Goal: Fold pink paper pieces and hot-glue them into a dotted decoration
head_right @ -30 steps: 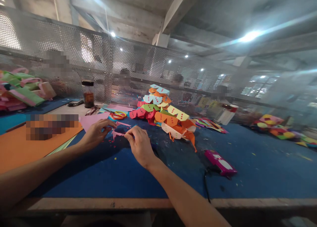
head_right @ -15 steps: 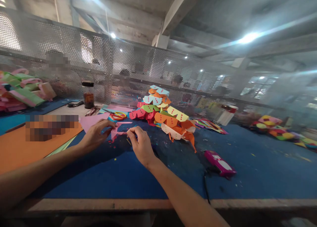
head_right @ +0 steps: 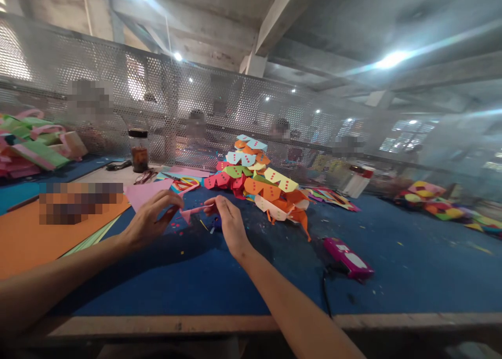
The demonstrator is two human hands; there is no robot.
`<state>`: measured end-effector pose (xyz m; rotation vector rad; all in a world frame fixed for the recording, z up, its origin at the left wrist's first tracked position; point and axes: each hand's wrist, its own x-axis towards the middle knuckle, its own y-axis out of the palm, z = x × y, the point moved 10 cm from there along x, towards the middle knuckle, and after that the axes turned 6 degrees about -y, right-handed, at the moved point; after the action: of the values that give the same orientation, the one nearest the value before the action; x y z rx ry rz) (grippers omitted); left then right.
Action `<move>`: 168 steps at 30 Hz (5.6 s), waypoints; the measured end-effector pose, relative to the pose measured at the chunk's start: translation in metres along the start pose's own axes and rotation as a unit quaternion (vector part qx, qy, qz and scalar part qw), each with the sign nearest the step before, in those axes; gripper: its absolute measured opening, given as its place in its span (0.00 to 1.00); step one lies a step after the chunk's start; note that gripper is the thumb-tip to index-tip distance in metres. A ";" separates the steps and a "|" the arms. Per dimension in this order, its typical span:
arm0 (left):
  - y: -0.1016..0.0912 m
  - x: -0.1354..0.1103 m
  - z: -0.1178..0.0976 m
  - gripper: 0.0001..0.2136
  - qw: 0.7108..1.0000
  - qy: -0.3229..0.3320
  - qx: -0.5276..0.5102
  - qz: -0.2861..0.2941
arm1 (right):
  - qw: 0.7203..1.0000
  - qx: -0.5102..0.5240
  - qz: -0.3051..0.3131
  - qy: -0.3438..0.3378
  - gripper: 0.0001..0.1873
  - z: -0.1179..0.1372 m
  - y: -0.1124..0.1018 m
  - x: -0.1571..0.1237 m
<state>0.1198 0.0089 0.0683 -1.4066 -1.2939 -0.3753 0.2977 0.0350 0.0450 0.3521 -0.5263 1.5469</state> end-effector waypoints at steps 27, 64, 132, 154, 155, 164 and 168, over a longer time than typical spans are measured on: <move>0.015 -0.021 -0.073 0.14 0.988 0.127 -0.030 0.085 | 0.999 -0.039 0.009 0.004 0.14 -0.004 0.001 0.004; 0.021 -0.011 0.011 0.05 0.951 -0.250 -0.181 0.035 | 0.995 -0.084 0.061 0.006 0.09 0.014 0.020 -0.008; 0.047 -0.020 0.030 0.09 0.872 -0.357 -0.315 0.113 | 0.918 -0.273 0.156 -0.243 0.07 0.047 0.045 -0.025; 0.041 -0.019 0.024 0.08 0.918 -0.315 -0.218 0.105 | 0.957 -0.224 0.132 -0.131 0.01 0.027 0.038 -0.016; 0.041 -0.019 0.025 0.08 0.919 -0.315 -0.214 0.103 | 0.957 -0.225 0.133 -0.130 0.01 0.026 0.038 -0.016; 0.041 -0.021 0.029 0.06 0.922 -0.320 -0.197 0.099 | 0.958 -0.219 0.145 -0.115 0.02 0.024 0.040 -0.016; 0.039 -0.019 0.027 0.06 0.924 -0.316 -0.195 0.097 | 0.960 -0.214 0.148 -0.106 0.02 0.023 0.041 -0.016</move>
<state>0.1346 0.0314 0.0248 -2.0879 -1.6266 -0.0305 0.2558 0.0092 0.0516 0.1060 -1.1005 1.6373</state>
